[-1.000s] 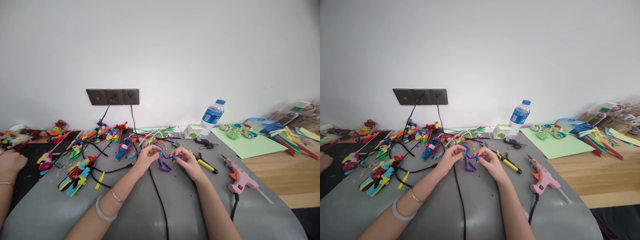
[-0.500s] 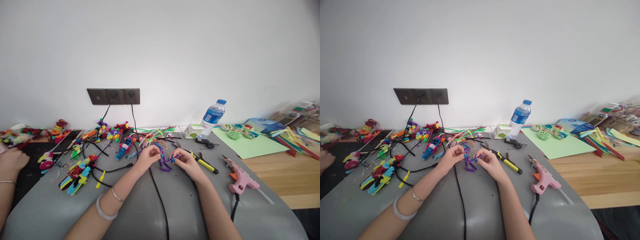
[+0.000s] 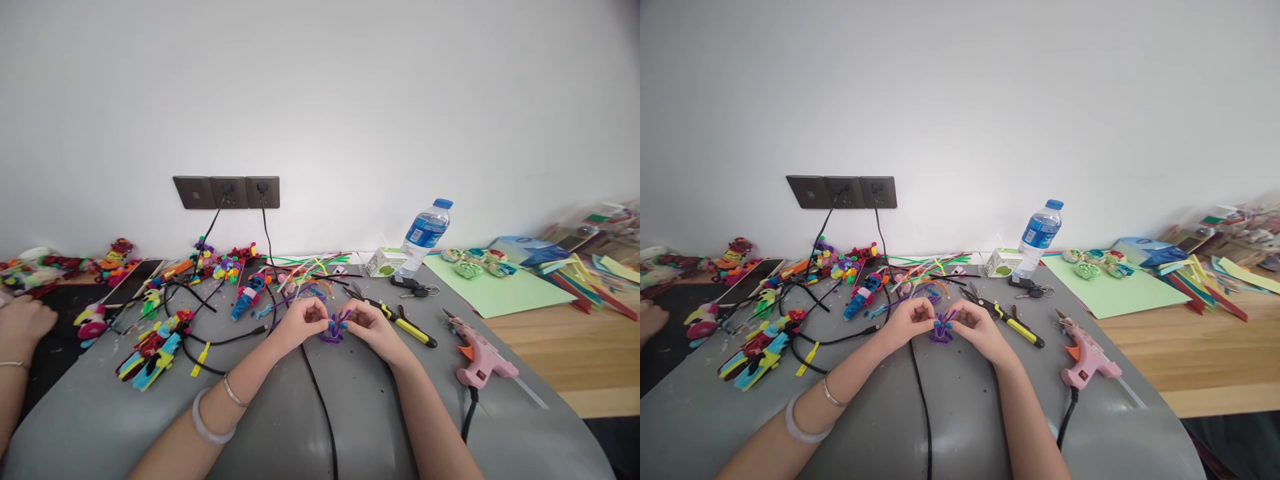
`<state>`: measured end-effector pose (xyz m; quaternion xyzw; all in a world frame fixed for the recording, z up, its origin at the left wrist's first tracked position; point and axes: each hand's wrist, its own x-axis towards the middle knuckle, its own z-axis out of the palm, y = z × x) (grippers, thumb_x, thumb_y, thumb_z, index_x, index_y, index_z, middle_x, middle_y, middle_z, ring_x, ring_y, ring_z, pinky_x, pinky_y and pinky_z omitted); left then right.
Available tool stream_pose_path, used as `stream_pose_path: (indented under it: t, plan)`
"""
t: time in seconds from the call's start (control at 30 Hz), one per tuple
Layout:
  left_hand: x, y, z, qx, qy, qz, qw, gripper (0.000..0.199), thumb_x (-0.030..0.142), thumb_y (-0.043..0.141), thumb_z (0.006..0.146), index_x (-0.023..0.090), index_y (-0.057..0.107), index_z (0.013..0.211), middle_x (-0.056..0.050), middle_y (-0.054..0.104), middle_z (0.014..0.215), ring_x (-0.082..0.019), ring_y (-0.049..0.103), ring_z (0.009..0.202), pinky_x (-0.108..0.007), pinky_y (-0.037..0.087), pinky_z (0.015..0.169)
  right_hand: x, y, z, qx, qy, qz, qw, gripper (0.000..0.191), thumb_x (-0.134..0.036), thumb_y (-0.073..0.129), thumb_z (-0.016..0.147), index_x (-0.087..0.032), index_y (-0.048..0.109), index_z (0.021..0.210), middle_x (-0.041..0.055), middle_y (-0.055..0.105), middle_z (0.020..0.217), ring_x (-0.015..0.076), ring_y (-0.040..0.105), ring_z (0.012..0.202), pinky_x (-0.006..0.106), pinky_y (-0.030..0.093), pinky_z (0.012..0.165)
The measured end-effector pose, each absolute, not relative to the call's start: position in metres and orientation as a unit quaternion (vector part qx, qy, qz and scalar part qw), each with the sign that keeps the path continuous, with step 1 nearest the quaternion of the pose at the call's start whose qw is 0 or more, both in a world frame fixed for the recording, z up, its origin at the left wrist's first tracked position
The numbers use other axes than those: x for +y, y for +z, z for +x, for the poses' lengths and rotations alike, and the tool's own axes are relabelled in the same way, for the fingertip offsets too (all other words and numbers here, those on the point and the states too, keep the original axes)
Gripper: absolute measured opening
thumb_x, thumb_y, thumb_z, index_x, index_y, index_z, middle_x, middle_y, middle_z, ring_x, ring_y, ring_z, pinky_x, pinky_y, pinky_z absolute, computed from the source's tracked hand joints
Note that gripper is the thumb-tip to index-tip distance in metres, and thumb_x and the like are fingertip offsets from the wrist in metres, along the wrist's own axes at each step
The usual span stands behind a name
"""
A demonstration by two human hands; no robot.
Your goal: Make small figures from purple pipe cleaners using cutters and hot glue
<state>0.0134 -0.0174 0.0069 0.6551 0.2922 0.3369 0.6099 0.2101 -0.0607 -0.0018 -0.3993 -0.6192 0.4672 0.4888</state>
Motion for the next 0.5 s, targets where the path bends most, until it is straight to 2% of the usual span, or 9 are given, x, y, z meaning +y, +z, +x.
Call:
stream_pose_path:
  t: [0.3,0.5]
  plan:
    - [-0.0195,0.0024,0.0151,0.288,0.331,0.676,0.592,0.029,0.038,0.073,0.073,0.015,0.055,0.075,0.004,0.047,0.065,-0.008,0.037,0.056,-0.021,0.029,0.053,-0.0617,0.0009,0.2079,-0.621,0.480,-0.384,0.486,0.024,-0.042,0.074,0.078,-0.020,0.067,0.084,0.0043,0.063,0.082,0.0181,0.058,0.076,0.032,0.050,0.071]
    - [-0.0201,0.0010,0.0159,0.292,0.329,0.679,0.588,0.022,0.031,0.071,0.073,0.015,0.056,0.075,0.005,0.046,0.064,-0.008,0.037,0.056,-0.021,0.029,0.053,-0.0612,0.0020,0.2075,-0.613,0.515,-0.378,0.464,0.021,-0.039,0.074,0.079,-0.020,0.068,0.087,0.0031,0.063,0.083,0.0165,0.058,0.074,0.030,0.049,0.070]
